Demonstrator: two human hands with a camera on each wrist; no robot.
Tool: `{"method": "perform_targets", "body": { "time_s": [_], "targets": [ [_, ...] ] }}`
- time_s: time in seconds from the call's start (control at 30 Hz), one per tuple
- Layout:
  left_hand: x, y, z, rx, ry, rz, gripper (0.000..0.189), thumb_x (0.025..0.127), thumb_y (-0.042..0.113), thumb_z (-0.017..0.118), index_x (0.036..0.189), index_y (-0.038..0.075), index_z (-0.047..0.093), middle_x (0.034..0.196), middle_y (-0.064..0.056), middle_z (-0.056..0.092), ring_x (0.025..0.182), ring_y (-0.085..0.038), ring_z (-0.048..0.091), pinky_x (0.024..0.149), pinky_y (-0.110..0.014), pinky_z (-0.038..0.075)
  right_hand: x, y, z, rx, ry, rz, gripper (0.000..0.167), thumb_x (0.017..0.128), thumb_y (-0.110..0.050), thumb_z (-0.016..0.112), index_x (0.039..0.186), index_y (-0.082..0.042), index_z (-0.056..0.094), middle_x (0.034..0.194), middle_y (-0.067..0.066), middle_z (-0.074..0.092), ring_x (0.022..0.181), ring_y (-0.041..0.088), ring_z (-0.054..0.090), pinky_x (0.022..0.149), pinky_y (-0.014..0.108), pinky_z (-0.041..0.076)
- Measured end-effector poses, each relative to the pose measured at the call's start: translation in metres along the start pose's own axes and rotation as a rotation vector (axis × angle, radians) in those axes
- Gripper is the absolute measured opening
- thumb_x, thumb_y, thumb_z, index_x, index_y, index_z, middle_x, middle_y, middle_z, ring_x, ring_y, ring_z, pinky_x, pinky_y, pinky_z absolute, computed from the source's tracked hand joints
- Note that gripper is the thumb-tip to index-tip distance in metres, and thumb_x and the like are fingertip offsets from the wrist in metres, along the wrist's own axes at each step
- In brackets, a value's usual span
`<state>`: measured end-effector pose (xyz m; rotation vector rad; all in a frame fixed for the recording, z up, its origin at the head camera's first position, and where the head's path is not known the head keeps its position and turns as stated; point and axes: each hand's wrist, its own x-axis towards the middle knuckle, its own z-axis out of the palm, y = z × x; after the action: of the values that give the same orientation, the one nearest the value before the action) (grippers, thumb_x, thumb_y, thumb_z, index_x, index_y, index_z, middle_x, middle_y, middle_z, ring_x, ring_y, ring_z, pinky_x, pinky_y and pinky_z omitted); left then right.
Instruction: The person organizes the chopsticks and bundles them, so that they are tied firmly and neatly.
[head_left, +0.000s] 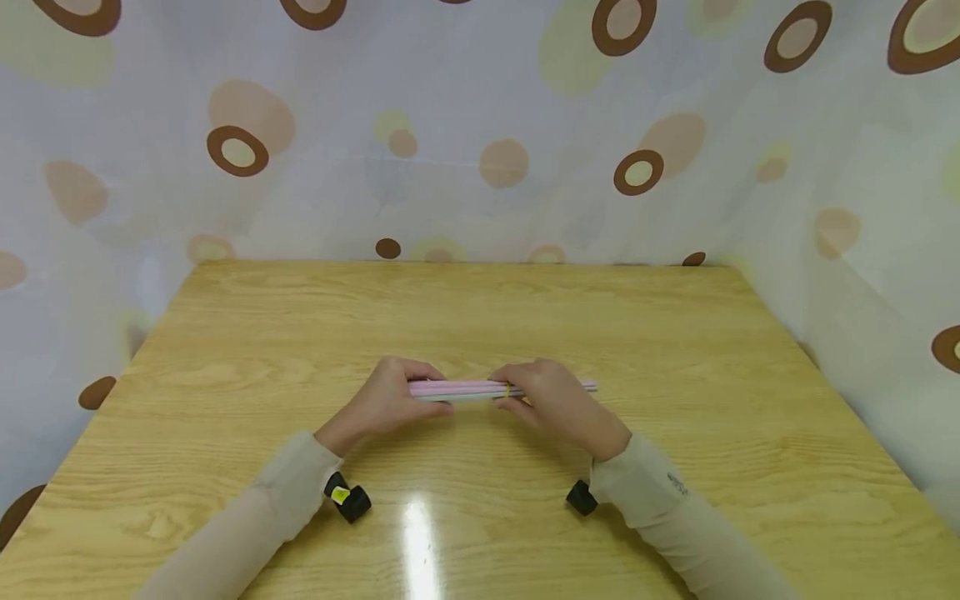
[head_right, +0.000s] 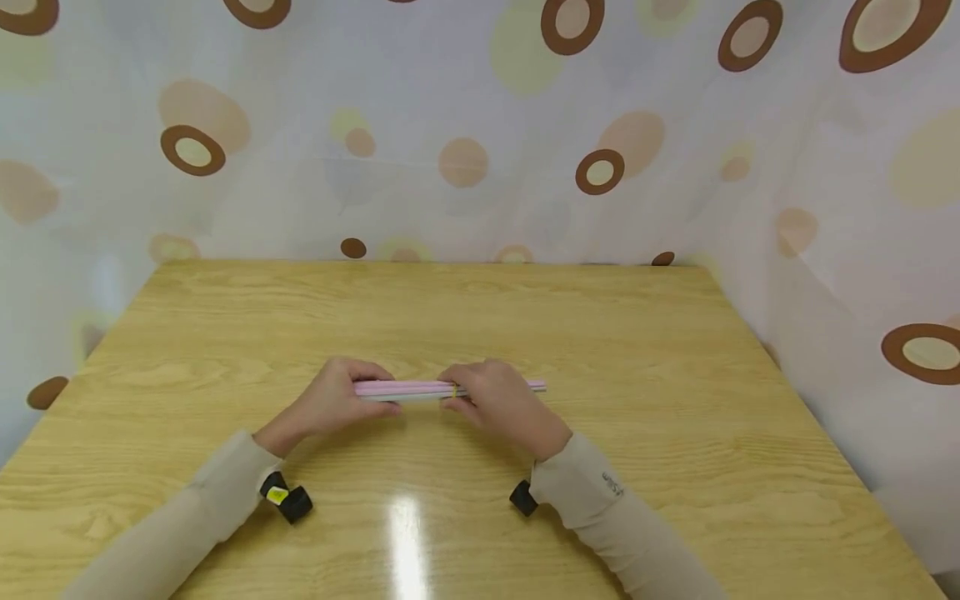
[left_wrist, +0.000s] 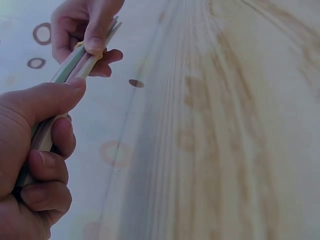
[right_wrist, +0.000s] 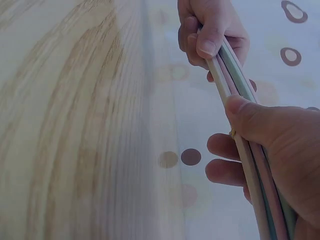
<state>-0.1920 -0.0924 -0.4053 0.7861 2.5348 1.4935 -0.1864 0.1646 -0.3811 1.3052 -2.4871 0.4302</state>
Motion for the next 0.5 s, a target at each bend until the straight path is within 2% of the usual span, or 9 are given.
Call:
{"method": "perform_targets", "body": {
  "time_s": [0.13, 0.27, 0.37, 0.5],
  "targets": [
    [0.003, -0.001, -0.002, 0.027, 0.008, 0.022, 0.022, 0.074, 0.018, 0.084, 0.091, 0.006, 0.075, 0.084, -0.005, 0.072, 0.067, -0.010, 0.058, 0.061, -0.025, 0.049, 0.000, 0.002, -0.002, 0.010, -0.016, 0.014, 0.030, 0.083, -0.020, 0.076, 0.107, -0.003, 0.068, 0.091, 0.006, 0.073, 0.063, 0.009, 0.062, 0.063, 0.027, 0.051],
    [0.001, -0.004, -0.004, 0.038, 0.002, -0.003, 0.024, 0.073, 0.019, 0.084, 0.092, 0.007, 0.075, 0.085, -0.005, 0.072, 0.068, -0.011, 0.058, 0.062, -0.026, 0.049, -0.003, 0.006, -0.005, 0.095, -0.099, 0.071, 0.036, 0.084, -0.020, 0.075, 0.115, -0.004, 0.064, 0.100, 0.006, 0.072, 0.075, 0.011, 0.066, 0.069, 0.028, 0.054],
    [-0.001, -0.008, -0.005, 0.039, -0.002, -0.025, 0.025, 0.074, 0.020, 0.084, 0.093, 0.007, 0.075, 0.087, -0.005, 0.072, 0.069, -0.011, 0.058, 0.062, -0.026, 0.049, -0.006, 0.010, -0.009, 0.160, -0.132, 0.118, 0.031, 0.087, -0.018, 0.072, 0.114, -0.005, 0.063, 0.100, 0.005, 0.071, 0.079, 0.011, 0.067, 0.072, 0.029, 0.054],
    [-0.001, -0.008, -0.006, 0.042, 0.004, -0.011, 0.025, 0.074, 0.019, 0.084, 0.093, 0.007, 0.075, 0.087, -0.006, 0.072, 0.069, -0.012, 0.057, 0.061, -0.025, 0.048, -0.007, 0.014, -0.012, 0.179, -0.115, 0.116, 0.022, 0.090, -0.017, 0.068, 0.109, -0.005, 0.065, 0.094, 0.002, 0.071, 0.077, 0.008, 0.067, 0.071, 0.027, 0.054]
  ]
}}
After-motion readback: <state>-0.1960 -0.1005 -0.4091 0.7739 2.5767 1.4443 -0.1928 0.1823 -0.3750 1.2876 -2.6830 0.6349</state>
